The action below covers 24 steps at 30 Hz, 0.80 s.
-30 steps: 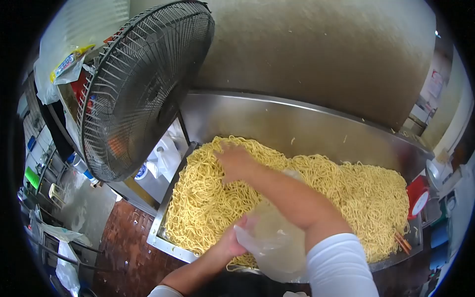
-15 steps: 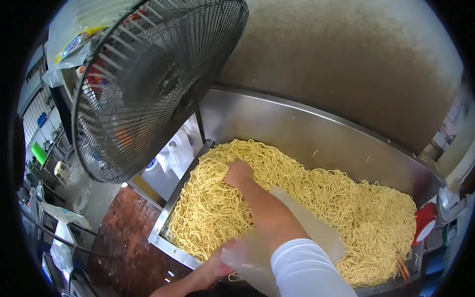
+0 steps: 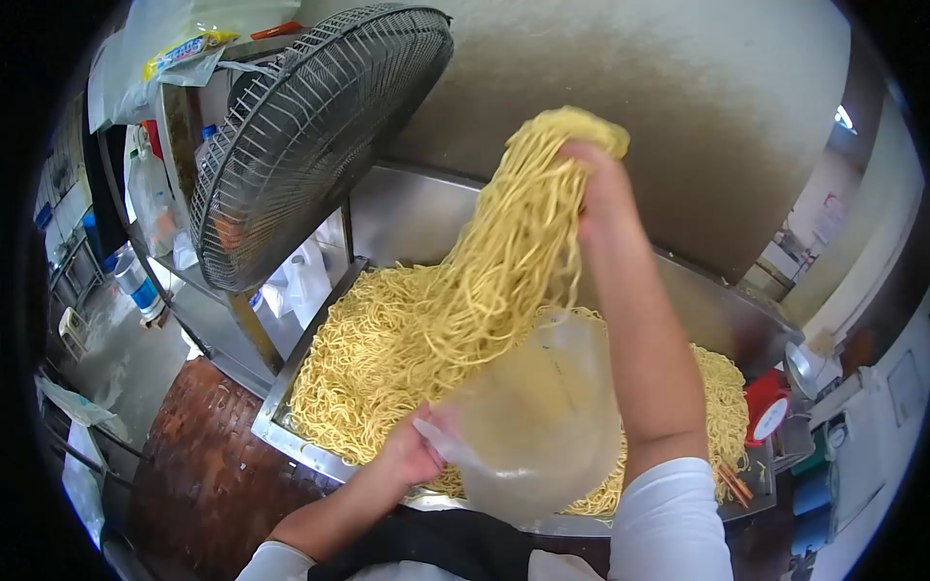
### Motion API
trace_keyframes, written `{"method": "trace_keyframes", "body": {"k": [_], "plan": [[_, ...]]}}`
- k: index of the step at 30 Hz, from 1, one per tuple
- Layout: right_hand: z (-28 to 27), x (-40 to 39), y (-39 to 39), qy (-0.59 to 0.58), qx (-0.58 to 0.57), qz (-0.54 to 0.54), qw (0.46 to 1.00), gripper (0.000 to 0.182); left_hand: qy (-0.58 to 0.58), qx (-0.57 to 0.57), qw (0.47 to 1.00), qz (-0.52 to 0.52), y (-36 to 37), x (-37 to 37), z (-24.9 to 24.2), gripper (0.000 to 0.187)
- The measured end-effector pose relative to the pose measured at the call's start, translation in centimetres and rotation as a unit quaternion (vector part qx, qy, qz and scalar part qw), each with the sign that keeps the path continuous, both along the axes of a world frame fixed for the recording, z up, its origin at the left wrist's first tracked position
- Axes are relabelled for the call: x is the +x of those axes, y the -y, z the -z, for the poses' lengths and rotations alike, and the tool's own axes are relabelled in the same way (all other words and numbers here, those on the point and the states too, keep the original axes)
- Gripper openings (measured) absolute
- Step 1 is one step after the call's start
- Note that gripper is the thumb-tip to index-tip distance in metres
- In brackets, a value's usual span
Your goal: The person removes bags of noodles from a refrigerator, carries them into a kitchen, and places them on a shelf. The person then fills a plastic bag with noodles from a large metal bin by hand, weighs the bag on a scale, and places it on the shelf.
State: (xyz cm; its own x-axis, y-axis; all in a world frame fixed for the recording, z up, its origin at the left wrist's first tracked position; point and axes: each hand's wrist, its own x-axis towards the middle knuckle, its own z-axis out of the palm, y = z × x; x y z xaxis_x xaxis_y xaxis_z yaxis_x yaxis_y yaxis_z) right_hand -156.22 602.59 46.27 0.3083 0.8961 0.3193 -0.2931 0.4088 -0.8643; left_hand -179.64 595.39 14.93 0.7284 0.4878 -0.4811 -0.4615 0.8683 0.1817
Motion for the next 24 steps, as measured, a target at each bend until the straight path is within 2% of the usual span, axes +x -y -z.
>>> {"method": "trace_keyframes", "body": {"k": [1,3,4,5,7,8,9,10,11,12,13,14,15,17,18,20,21,22,23,24], "plan": [[-1.7,0.9,-0.1,0.006,0.022,-0.015,1.000,0.031,0.003,0.002,1.000,0.003,-0.9,-0.2,0.5,0.042],[-3.5,1.6,0.5,0.039,0.024,0.001,0.999,0.030,0.221,0.003,0.975,0.008,-2.6,-0.6,1.9,0.044],[-3.6,2.0,0.8,0.069,0.025,0.016,0.997,0.030,0.054,-0.030,0.997,-0.038,-2.1,-0.1,-3.2,0.046],[-2.8,1.9,1.2,0.067,0.021,0.021,0.997,0.030,0.051,-0.034,0.998,-0.032,-2.7,0.4,-3.5,0.046],[0.7,0.3,2.5,0.102,-0.016,0.064,0.993,0.030,0.055,0.055,0.997,0.011,-3.4,1.1,-3.3,0.042],[3.7,0.0,3.1,0.167,-0.047,0.076,0.982,0.032,0.078,0.050,0.996,0.012,-4.4,1.3,-2.5,0.034],[7.6,0.0,3.7,0.231,-0.078,0.086,0.966,0.035,0.074,0.046,0.996,0.017,-5.7,1.6,-1.4,0.034],[11.6,0.0,4.7,0.410,-0.134,0.074,0.899,0.045,0.090,0.028,0.996,0.001,-7.0,1.9,-0.3,0.030],[14.2,-2.3,6.5,0.532,-0.236,0.020,0.813,0.052,0.107,0.011,0.994,-0.016,-8.1,2.0,0.3,0.027],[17.9,-4.1,8.0,0.588,-0.278,-0.102,0.753,0.053,0.104,0.009,0.994,-0.015,-8.8,2.2,0.5,0.027],[27.7,-4.2,8.5,0.454,-0.180,-0.170,0.856,0.052,0.037,0.023,0.999,0.008,-9.4,2.3,0.6,0.024],[26.5,-4.5,9.4,0.377,-0.518,-0.354,0.681,0.057,-0.031,0.037,0.998,0.031,-9.7,2.2,0.8,0.021],[26.0,-4.6,9.1,0.374,-0.515,-0.357,0.684,0.057,-0.037,0.038,0.998,0.031,-9.9,2.0,0.8,0.021],[25.9,-5.3,8.3,0.443,-0.476,-0.403,0.644,0.060,0.084,0.131,0.984,0.087,-9.3,1.0,0.5,0.017],[26.1,-5.6,8.2,0.473,-0.457,-0.425,0.622,0.062,0.074,0.125,0.985,0.093,-9.2,0.4,0.1,0.017],[25.7,-5.9,8.1,0.540,-0.412,-0.466,0.567,0.065,-0.042,0.245,0.965,0.086,-9.1,-0.8,-3.0,0.022],[24.1,-6.0,9.1,0.535,-0.411,-0.473,0.566,0.065,-0.047,0.239,0.966,0.084,-8.5,-2.0,-3.6,0.022],[21.7,-6.0,10.5,0.632,-0.256,-0.319,0.659,0.068,-0.169,0.348,0.913,0.127,-8.2,-3.4,-4.2,0.022],[20.6,-5.4,11.5,0.684,-0.083,-0.139,0.711,0.071,-0.286,0.448,0.830,0.169,-8.3,-4.8,-4.5,0.022],[22.4,-4.3,12.7,0.680,-0.079,-0.141,0.715,0.071,-0.293,0.447,0.828,0.170,-8.7,-6.7,-4.3,0.022]]}}
